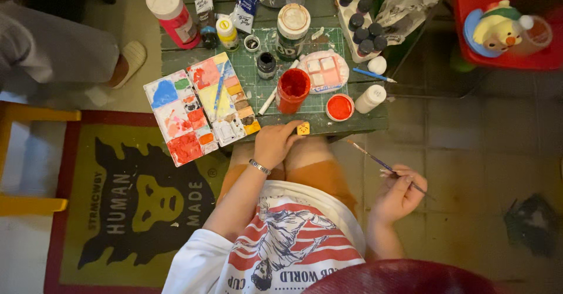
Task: The person paints a small yellow cube-shaped ceramic figurine with a paintbrush, dipping the brush into red paint from a jar and applying it to the figurine. They then dip the brush into black paint and paint a small white cube-shaped piece, holding each piece steady with the other hand.
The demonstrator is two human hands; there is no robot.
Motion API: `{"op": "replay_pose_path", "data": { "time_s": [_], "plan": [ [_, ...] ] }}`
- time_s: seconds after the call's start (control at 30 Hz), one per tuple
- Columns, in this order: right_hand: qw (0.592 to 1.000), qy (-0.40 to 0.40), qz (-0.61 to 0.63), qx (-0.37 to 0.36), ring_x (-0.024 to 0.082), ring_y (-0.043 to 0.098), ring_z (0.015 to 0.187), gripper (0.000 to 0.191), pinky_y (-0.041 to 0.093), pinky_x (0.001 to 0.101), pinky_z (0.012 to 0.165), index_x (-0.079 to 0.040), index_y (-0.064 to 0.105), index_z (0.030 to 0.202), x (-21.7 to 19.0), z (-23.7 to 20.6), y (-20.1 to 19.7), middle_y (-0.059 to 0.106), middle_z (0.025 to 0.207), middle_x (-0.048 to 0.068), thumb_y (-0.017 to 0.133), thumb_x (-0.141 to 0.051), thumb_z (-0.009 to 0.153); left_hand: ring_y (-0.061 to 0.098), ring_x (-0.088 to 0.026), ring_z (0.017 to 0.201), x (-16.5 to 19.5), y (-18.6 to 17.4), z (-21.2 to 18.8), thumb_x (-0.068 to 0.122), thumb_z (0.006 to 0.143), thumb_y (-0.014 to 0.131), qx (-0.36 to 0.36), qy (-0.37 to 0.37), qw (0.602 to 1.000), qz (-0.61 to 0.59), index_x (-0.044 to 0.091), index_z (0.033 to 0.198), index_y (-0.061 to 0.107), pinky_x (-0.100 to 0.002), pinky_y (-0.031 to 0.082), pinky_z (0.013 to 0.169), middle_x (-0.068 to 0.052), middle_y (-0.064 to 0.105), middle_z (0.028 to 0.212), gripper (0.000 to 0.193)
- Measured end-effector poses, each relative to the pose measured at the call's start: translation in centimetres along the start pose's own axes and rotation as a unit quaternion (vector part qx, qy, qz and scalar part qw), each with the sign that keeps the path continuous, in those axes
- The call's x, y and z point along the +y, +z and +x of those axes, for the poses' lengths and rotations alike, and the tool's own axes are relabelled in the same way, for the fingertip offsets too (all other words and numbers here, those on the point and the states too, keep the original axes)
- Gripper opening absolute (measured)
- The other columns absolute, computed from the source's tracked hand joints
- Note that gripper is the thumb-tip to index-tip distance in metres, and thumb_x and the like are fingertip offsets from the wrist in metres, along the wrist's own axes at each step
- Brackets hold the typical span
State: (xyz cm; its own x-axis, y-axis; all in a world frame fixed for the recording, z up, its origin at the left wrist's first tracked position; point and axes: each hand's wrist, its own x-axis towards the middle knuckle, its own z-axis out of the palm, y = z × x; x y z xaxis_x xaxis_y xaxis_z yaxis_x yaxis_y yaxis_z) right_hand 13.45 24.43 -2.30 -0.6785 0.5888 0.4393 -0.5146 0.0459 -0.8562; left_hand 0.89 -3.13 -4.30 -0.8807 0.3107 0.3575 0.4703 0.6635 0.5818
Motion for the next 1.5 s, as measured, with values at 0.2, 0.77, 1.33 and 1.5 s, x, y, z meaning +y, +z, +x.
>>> {"op": "replay_pose_path", "data": {
  "time_s": [0.2, 0.77, 1.33, 1.5],
  "plan": [
    [0.997, -0.013, -0.068, -0.034, 0.02, 0.06, 0.092, 0.008, 0.055, 0.0345, 0.083, -0.002, 0.048, 0.115, -0.7, -1.3, 0.3, 0.061, 0.111, 0.017, 0.048, -0.011, 0.115, 0.065, -0.03, 0.067, 0.2, 0.2, -0.3, 0.038, 0.091, 0.073, 0.021, -0.001, 1.0, 0.01, 0.021, 0.122, 0.069, -0.044, 0.049, 0.063, -0.007, 0.067, 0.072, 0.036],
    [0.998, -0.022, 0.013, -0.059, 0.019, 0.056, 0.084, 0.008, 0.053, 0.0316, 0.076, -0.003, 0.05, 0.115, -1.3, -1.8, 0.3, 0.06, 0.109, 0.017, 0.048, -0.01, 0.114, 0.064, -0.03, 0.065, -0.5, 0.7, -0.7, 0.047, 0.086, 0.08, 0.053, 0.022, 0.998, -0.001, 0.019, 0.112, 0.072, -0.043, 0.047, 0.06, -0.006, 0.065, 0.068, 0.039],
    [0.996, 0.042, 0.065, 0.049, 0.016, 0.053, 0.084, 0.013, 0.046, 0.0261, 0.07, -0.006, 0.052, 0.111, -1.5, -0.7, 1.5, 0.058, 0.104, 0.011, 0.052, -0.018, 0.116, 0.052, -0.011, 0.056, 0.1, 1.3, -1.7, 0.041, 0.092, 0.079, 0.017, -0.178, 0.923, -0.34, 0.008, 0.108, 0.078, -0.03, 0.04, 0.053, 0.001, 0.058, 0.067, 0.036],
    [0.995, 0.037, 0.081, 0.041, 0.015, 0.05, 0.081, 0.013, 0.043, 0.0262, 0.069, -0.006, 0.053, 0.112, -1.9, -0.1, 1.0, 0.054, 0.094, 0.008, 0.053, -0.018, 0.118, 0.031, -0.006, 0.053, 1.9, 1.4, -4.0, 0.031, 0.113, 0.061, -0.014, -0.317, 0.501, -0.805, 0.005, 0.112, 0.059, -0.026, 0.026, 0.053, 0.007, 0.039, 0.063, 0.026]
  ]
}}
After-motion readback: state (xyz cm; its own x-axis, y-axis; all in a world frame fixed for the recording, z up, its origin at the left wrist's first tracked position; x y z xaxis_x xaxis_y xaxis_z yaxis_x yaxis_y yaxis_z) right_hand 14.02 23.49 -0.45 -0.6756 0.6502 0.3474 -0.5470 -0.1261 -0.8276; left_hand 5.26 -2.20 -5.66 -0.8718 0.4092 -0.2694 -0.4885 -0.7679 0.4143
